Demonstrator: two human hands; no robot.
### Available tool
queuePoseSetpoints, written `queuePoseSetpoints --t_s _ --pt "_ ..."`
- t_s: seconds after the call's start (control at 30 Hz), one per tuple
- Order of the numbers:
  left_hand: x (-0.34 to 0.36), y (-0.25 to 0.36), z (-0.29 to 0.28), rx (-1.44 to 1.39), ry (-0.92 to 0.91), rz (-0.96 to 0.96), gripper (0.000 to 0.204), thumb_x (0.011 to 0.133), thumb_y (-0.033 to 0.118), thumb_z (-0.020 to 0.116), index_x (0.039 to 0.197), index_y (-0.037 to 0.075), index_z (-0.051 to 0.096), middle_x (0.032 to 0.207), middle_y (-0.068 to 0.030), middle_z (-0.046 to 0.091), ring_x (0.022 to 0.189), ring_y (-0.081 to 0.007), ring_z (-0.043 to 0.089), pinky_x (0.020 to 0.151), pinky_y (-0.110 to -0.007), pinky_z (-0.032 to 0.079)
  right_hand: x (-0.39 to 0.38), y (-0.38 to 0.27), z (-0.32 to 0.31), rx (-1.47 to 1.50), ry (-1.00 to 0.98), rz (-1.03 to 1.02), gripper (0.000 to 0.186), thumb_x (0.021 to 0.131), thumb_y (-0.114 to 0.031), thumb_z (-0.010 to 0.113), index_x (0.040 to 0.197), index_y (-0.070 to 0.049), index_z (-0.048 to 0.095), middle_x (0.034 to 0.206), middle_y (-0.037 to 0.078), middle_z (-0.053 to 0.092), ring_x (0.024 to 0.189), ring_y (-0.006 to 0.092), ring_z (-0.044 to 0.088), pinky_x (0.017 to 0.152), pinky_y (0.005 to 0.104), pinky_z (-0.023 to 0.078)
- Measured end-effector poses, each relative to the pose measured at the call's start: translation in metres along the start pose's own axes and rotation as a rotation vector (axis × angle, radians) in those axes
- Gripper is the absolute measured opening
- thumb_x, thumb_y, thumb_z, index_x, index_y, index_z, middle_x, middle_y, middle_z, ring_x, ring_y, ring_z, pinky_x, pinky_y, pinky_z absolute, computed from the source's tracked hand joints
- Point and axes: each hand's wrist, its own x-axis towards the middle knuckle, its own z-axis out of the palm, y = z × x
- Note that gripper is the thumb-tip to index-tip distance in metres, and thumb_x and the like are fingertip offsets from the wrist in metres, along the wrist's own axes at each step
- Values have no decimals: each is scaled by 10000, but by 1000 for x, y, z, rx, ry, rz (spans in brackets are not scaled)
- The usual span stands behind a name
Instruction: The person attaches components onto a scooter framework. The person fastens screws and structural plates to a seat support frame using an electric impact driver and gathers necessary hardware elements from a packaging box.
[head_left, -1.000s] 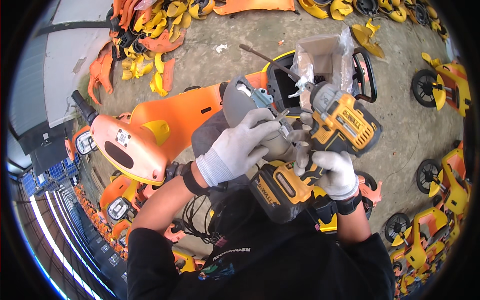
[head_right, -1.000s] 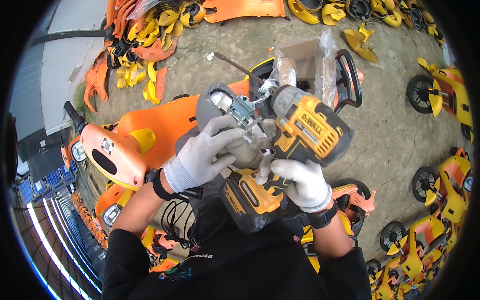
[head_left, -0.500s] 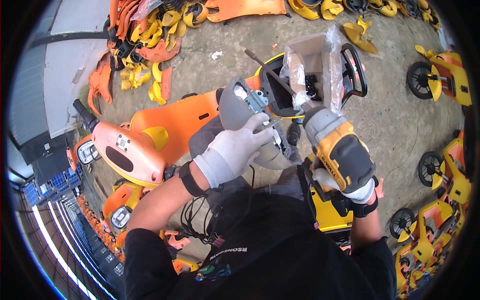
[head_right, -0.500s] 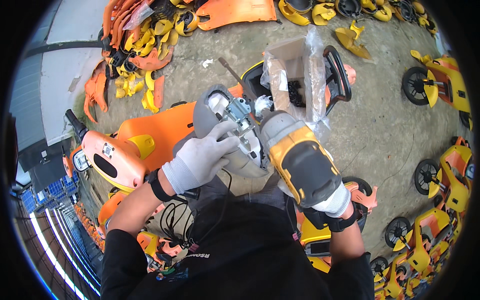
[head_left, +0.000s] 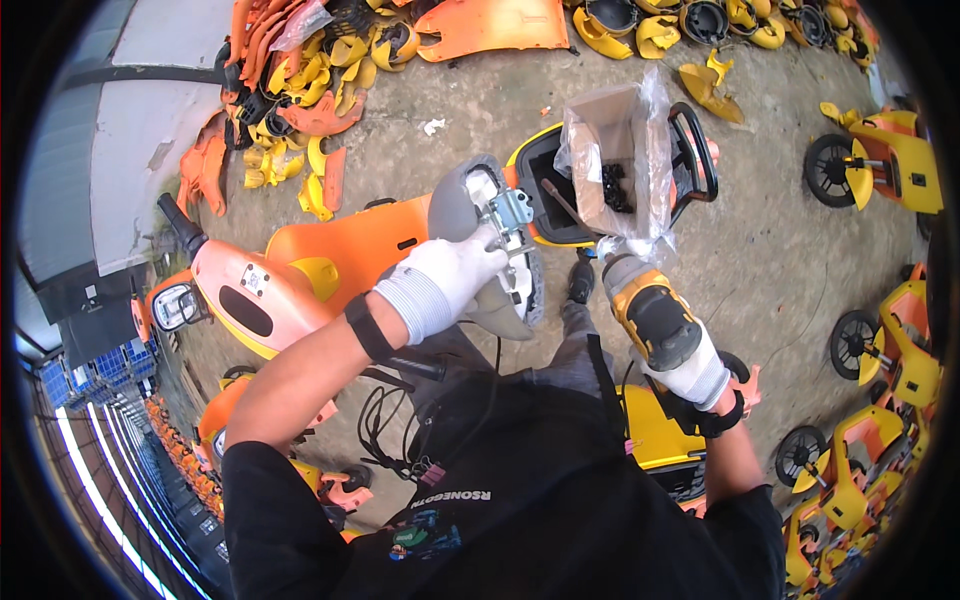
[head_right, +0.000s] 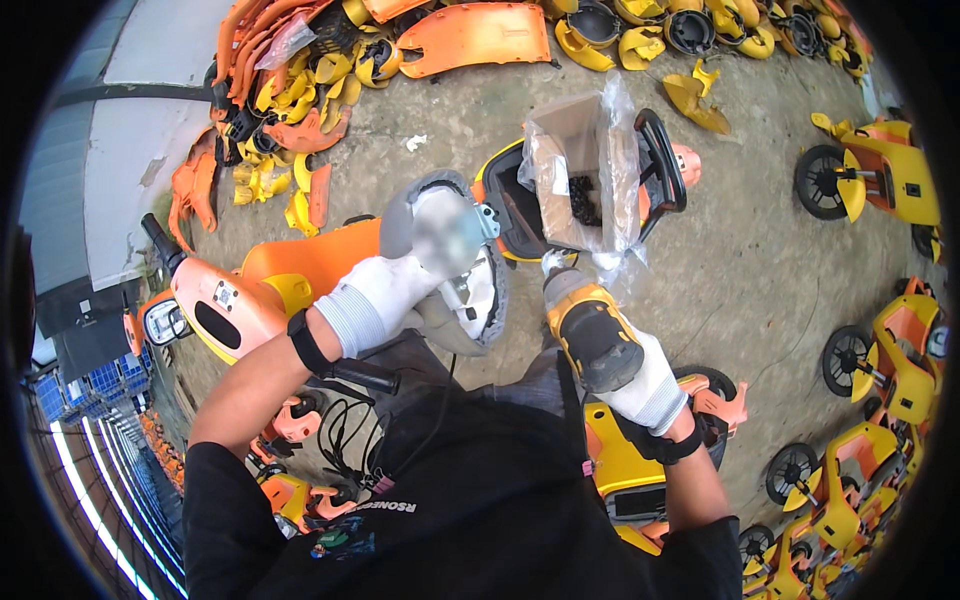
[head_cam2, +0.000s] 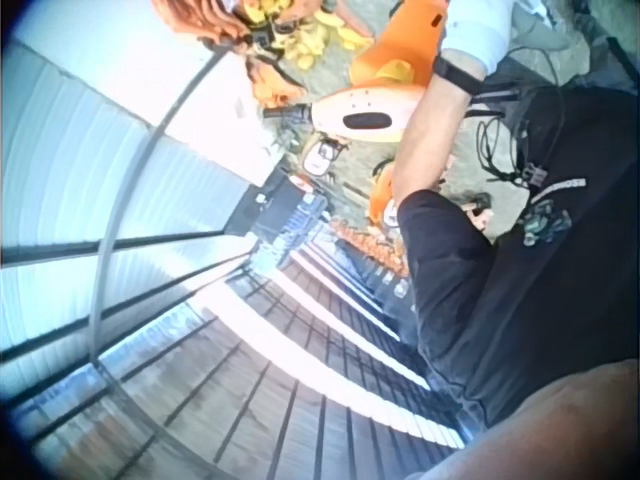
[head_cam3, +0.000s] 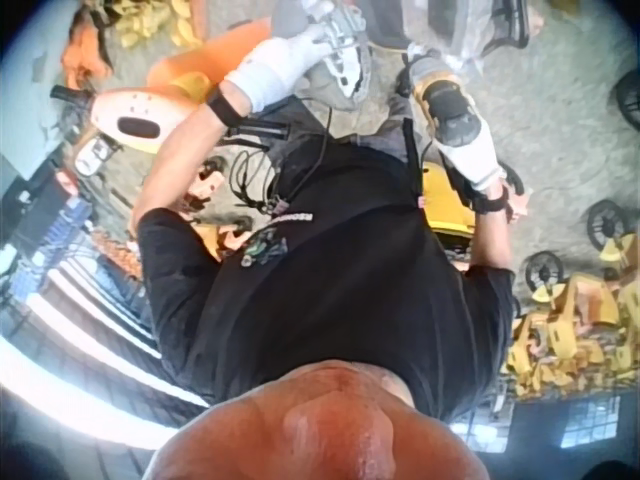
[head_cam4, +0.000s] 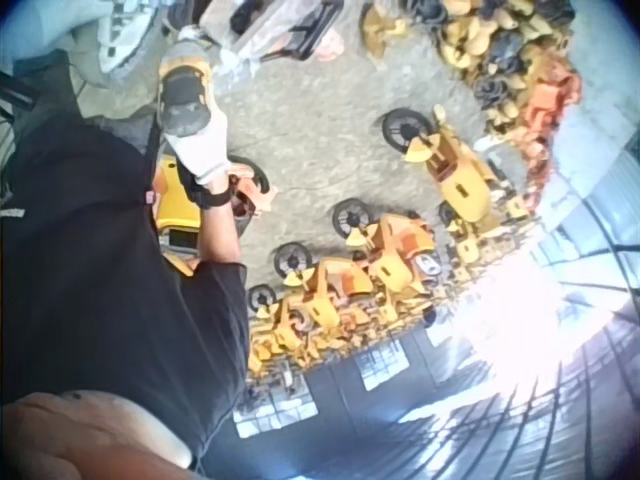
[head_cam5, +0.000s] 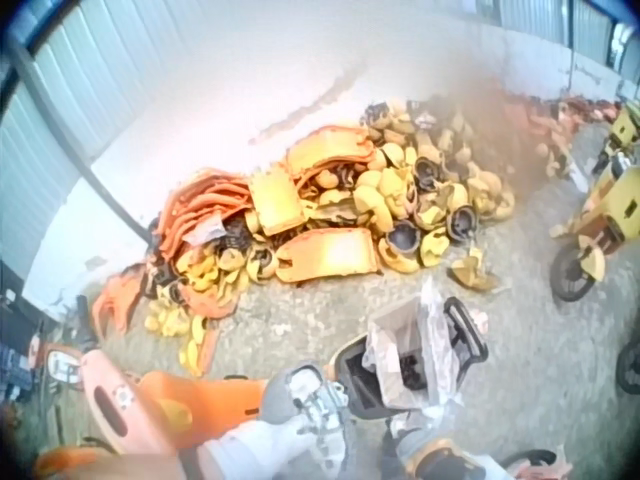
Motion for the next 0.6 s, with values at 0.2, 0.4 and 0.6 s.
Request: queuePoseSetpoints --t_s 0.2,0.4,0.6 --pt "-11 -18 -9 -8 -39 -62 479 639 92 790 1046 83 539 1175 -143 515 896 -383 625 776 -454 521 1 -10 10 144 34 95 448 749 -93 730 1157 4 572 1005 153 686 960 263 681 841 311 523" --pt "-16 -23 -14 -27 -31 -85 480 636 107 798 1033 71 531 1177 -138 510 912 -383 621 779 -453 521 13 -8 23 -142 100 0 421 720 -174 768 1050 -8 566 860 207 664 857 382 657 719 375 539" --pt "-21 -24 -15 -1 -8 -87 500 626 117 805 1041 71 529 1179 -139 509 924 -379 620 783 -452 525 31 -5 25 -206 42 -17 401 716 -186 753 1035 -38 562 859 215 659 858 402 635 716 403 532"
